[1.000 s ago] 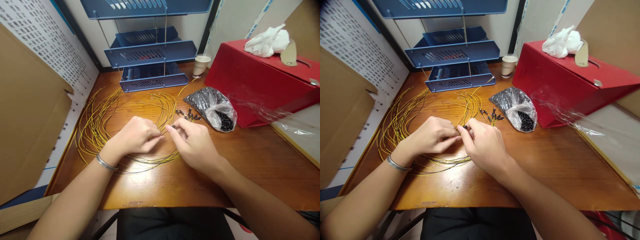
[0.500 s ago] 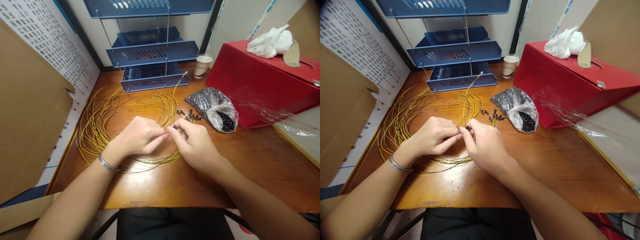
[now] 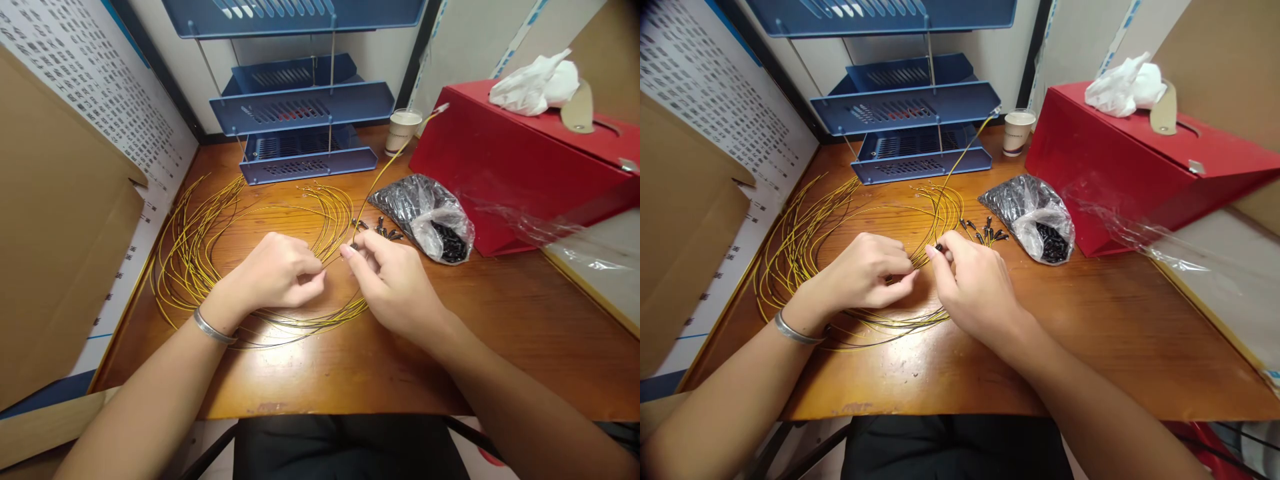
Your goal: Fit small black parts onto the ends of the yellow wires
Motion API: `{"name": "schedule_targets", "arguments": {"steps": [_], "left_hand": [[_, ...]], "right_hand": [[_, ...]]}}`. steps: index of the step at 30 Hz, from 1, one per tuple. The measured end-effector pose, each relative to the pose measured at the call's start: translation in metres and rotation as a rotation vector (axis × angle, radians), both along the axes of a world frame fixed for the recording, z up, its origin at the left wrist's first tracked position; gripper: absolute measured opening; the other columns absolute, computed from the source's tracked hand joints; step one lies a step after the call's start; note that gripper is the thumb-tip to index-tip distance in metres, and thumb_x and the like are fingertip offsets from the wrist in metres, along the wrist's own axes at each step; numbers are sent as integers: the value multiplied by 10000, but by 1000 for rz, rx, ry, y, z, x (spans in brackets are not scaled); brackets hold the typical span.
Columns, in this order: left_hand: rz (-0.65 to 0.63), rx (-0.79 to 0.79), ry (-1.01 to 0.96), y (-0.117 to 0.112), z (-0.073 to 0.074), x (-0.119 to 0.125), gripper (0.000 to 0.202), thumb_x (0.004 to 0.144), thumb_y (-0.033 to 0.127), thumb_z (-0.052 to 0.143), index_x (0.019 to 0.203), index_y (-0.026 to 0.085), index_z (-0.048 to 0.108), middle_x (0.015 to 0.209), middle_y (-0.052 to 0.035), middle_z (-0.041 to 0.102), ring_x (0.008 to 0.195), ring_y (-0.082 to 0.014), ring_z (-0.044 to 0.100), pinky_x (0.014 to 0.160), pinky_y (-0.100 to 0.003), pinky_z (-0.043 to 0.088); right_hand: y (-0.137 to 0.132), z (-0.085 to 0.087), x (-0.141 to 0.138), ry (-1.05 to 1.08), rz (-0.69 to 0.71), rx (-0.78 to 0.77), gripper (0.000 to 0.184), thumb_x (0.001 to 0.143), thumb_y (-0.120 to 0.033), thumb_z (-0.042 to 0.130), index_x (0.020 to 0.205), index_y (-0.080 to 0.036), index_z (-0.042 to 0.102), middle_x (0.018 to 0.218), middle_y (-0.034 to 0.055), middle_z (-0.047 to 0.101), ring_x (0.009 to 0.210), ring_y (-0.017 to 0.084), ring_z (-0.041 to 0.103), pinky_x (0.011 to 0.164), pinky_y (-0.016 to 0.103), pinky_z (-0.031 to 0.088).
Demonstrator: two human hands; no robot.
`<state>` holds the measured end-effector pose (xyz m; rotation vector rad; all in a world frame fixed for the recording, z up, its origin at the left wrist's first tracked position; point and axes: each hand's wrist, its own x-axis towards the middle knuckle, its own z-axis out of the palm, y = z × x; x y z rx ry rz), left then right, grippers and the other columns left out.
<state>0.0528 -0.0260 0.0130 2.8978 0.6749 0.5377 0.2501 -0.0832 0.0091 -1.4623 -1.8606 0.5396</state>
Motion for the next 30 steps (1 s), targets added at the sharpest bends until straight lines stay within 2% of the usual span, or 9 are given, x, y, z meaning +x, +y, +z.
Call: {"name": "schedule_targets", "arguments": {"steps": [8, 12, 14, 16, 20, 30], "left_hand": [[57, -73, 63, -1, 0, -1, 282, 775, 167, 554, 513, 164, 451, 503, 21, 445, 497, -102, 378, 544, -291, 263], [60, -105, 77, -3, 2, -3, 355, 870, 284, 561, 547, 164, 478, 528, 15, 478, 515, -108, 399, 556, -288, 268], [71, -102, 69, -3, 2, -3, 415, 929, 385, 532, 579, 165, 489, 541, 12, 477, 524, -113, 401, 563, -287, 272], [74, -102, 51, -4, 3, -2, 408, 969, 415, 481, 647, 167, 522, 565, 14, 475, 537, -119, 408, 572, -285, 277], [42, -142, -12, -6, 2, -1, 271, 999, 308, 423, 816, 172, 568, 624, 20, 483, 565, -128, 423, 590, -280, 291], [19, -164, -74, -8, 0, 1, 151, 934, 196, 476, 786, 184, 503, 603, 39, 433, 537, -117, 388, 560, -275, 270]], "right_hand": [[2, 1, 2, 27, -25, -3, 251, 979, -334, 452, 802, -178, 536, 655, -3, 585, 593, 122, 492, 597, 274, 268], [2, 1, 3, 77, -10, 10, 237, 980, -318, 446, 821, -176, 548, 691, 3, 601, 618, 126, 515, 619, 270, 307], [2, 1, 3, 97, 3, 16, 230, 979, -306, 450, 816, -176, 546, 700, 1, 604, 625, 124, 518, 626, 266, 320], [2, 1, 2, 96, 30, 14, 228, 980, -295, 452, 812, -176, 550, 714, 1, 611, 636, 124, 524, 632, 264, 330], [0, -1, -1, 82, 104, 21, 222, 989, -272, 442, 835, -173, 568, 758, 2, 631, 680, 126, 550, 662, 259, 355], [-1, 2, 1, 56, 128, -5, 245, 991, -268, 429, 810, -175, 566, 768, 10, 626, 717, 147, 561, 694, 277, 341]]}}
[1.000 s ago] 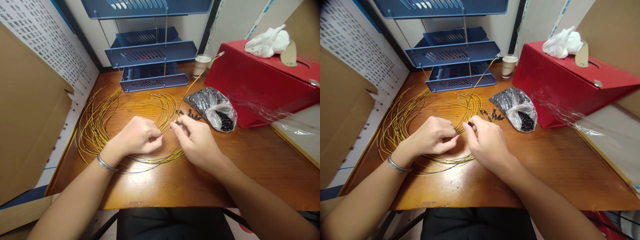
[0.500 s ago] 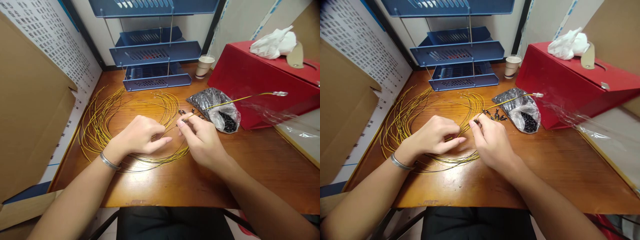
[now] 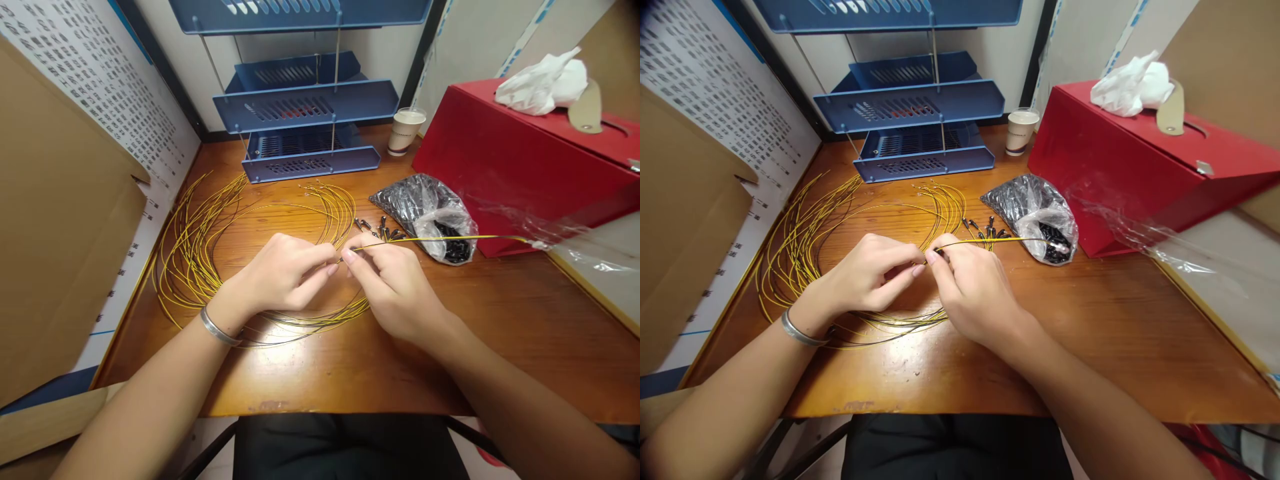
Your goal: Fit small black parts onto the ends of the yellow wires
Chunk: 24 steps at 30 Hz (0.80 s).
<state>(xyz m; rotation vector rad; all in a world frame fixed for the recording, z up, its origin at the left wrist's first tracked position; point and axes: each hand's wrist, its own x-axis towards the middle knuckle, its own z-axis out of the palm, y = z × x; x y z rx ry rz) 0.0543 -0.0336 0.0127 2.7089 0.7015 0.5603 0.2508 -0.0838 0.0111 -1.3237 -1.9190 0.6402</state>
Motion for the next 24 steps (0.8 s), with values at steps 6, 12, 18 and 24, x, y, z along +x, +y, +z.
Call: {"name": "schedule_targets", "arguments": {"steps": [6, 12, 18, 24], "left_hand": [[-2, 8, 21, 1, 1, 1, 204, 910, 193, 498, 710, 188, 457, 581, 44, 390, 529, -111, 354, 560, -282, 261], [-4, -8, 69, 1, 2, 1, 212, 883, 187, 500, 675, 181, 458, 569, 43, 372, 522, -105, 336, 551, -292, 246], [4, -3, 67, 0, 2, 0, 277, 927, 260, 494, 668, 181, 439, 568, 39, 389, 525, -109, 346, 557, -295, 251], [-9, -7, 10, -1, 1, 1, 256, 991, 283, 436, 772, 182, 523, 611, 26, 458, 547, -123, 395, 572, -288, 284]], "right_hand": [[-1, -1, 1, -6, -26, 1, 231, 997, -269, 436, 844, -181, 586, 778, 0, 617, 697, 131, 526, 681, 272, 326], [0, -1, 3, 76, -54, 31, 216, 996, -259, 460, 827, -181, 570, 739, -24, 596, 683, 106, 513, 677, 254, 347], [0, 0, 2, 123, -41, 41, 237, 995, -258, 460, 801, -177, 569, 731, -18, 589, 679, 108, 523, 683, 257, 362], [-1, 0, 0, 62, 7, 18, 212, 996, -252, 454, 850, -175, 588, 782, 6, 621, 720, 131, 540, 700, 270, 364]]}}
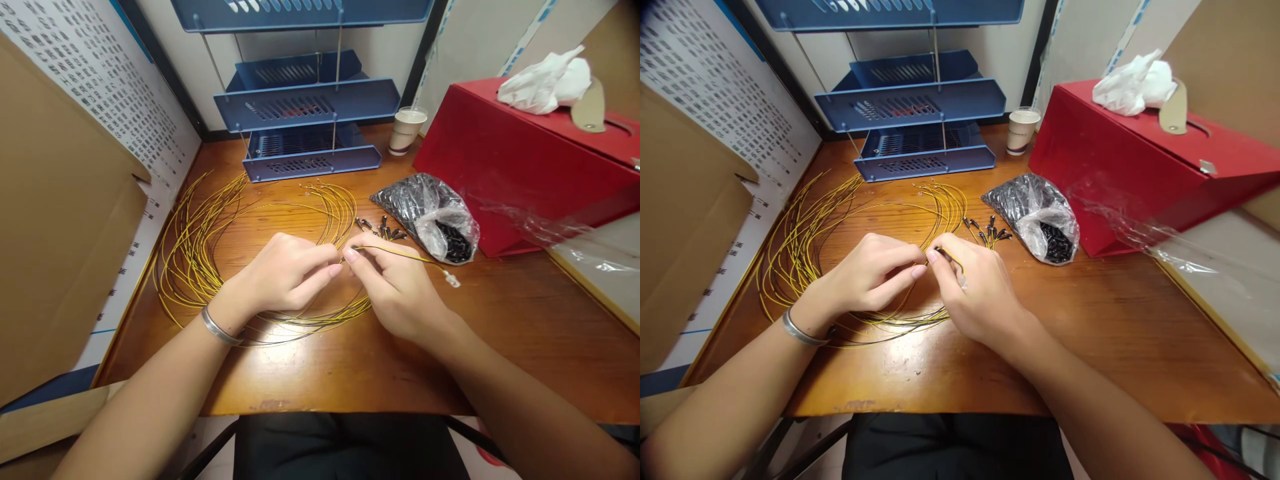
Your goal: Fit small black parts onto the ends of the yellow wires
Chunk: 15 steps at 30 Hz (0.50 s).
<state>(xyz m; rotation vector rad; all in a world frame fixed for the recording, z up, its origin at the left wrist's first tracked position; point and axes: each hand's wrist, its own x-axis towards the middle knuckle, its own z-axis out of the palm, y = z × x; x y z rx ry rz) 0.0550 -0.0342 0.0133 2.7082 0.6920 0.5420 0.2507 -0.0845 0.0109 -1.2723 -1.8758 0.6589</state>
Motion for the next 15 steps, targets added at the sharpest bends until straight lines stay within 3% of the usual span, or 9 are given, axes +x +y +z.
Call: {"name": "schedule_targets", "arguments": {"steps": [15], "left_hand": [[42, 44, 75, 0, -1, 2, 258, 964, 249, 434, 718, 183, 474, 583, 23, 432, 526, -122, 367, 556, -277, 284]], "right_hand": [[2, 3, 3, -14, -89, 24, 238, 994, -287, 451, 838, -177, 593, 735, 1, 624, 666, 127, 545, 658, 271, 344]]}}
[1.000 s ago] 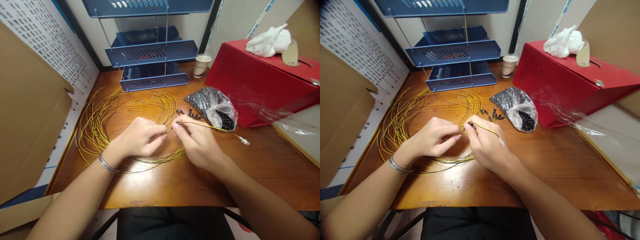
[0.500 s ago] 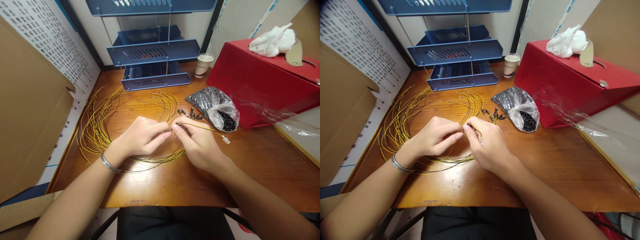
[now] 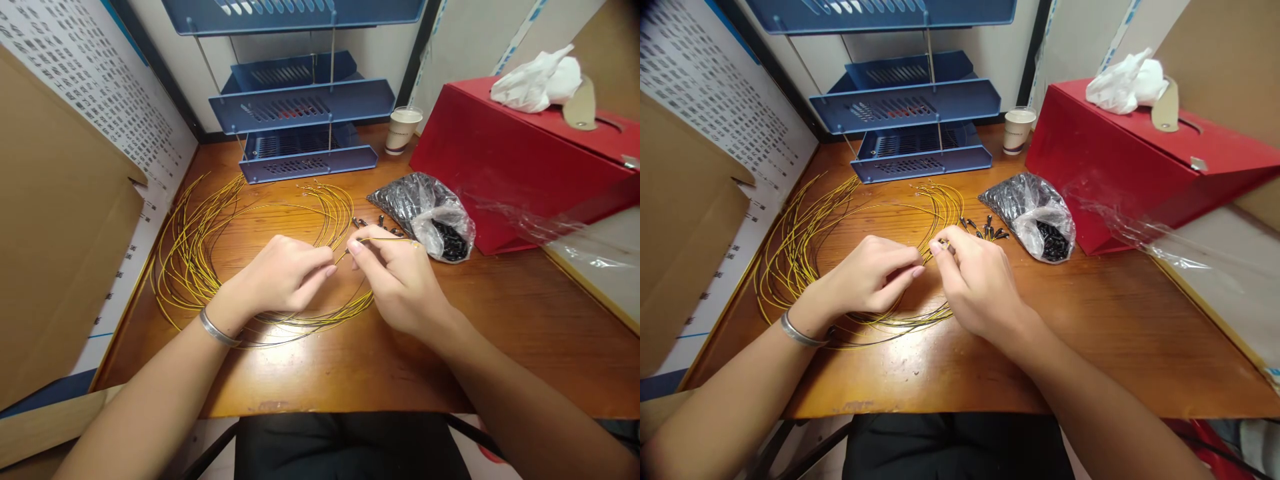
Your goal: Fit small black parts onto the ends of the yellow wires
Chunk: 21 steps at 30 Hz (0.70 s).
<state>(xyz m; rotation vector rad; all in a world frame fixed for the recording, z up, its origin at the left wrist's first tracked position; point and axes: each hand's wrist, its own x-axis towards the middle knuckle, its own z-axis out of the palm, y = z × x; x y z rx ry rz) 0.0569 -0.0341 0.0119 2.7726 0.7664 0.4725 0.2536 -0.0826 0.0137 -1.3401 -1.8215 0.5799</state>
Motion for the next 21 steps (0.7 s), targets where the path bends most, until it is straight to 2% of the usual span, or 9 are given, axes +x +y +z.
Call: {"name": "schedule_targets", "arguments": {"steps": [10, 14, 19, 21], "left_hand": [[-1, -78, 12, 1, 3, 1, 298, 971, 257, 433, 683, 183, 420, 579, 26, 423, 518, -112, 349, 548, -277, 269], [-6, -75, 34, -1, 5, 2, 306, 969, 252, 421, 670, 187, 405, 575, 21, 430, 522, -120, 361, 561, -279, 277], [47, -74, 34, -5, 3, 5, 354, 1017, 390, 381, 741, 185, 464, 618, 12, 510, 547, -131, 449, 568, -271, 291], [52, -63, 25, -5, 1, 6, 344, 1021, 380, 382, 757, 183, 482, 620, 14, 519, 546, -130, 468, 560, -265, 286]], "right_hand": [[-1, -3, 2, 191, -165, 90, 226, 1021, -346, 425, 878, -203, 527, 720, 10, 585, 631, 136, 543, 637, 291, 387], [0, -4, 2, 179, -158, 88, 215, 1024, -346, 422, 892, -209, 521, 713, 8, 574, 622, 139, 543, 621, 296, 386], [0, -7, -1, 115, -133, 101, 208, 1021, -318, 428, 884, -195, 526, 727, -1, 575, 618, 118, 517, 634, 283, 371], [-1, -8, -3, 91, -101, 105, 197, 1016, -309, 438, 888, -191, 529, 742, 1, 591, 635, 117, 529, 637, 272, 373]]}}
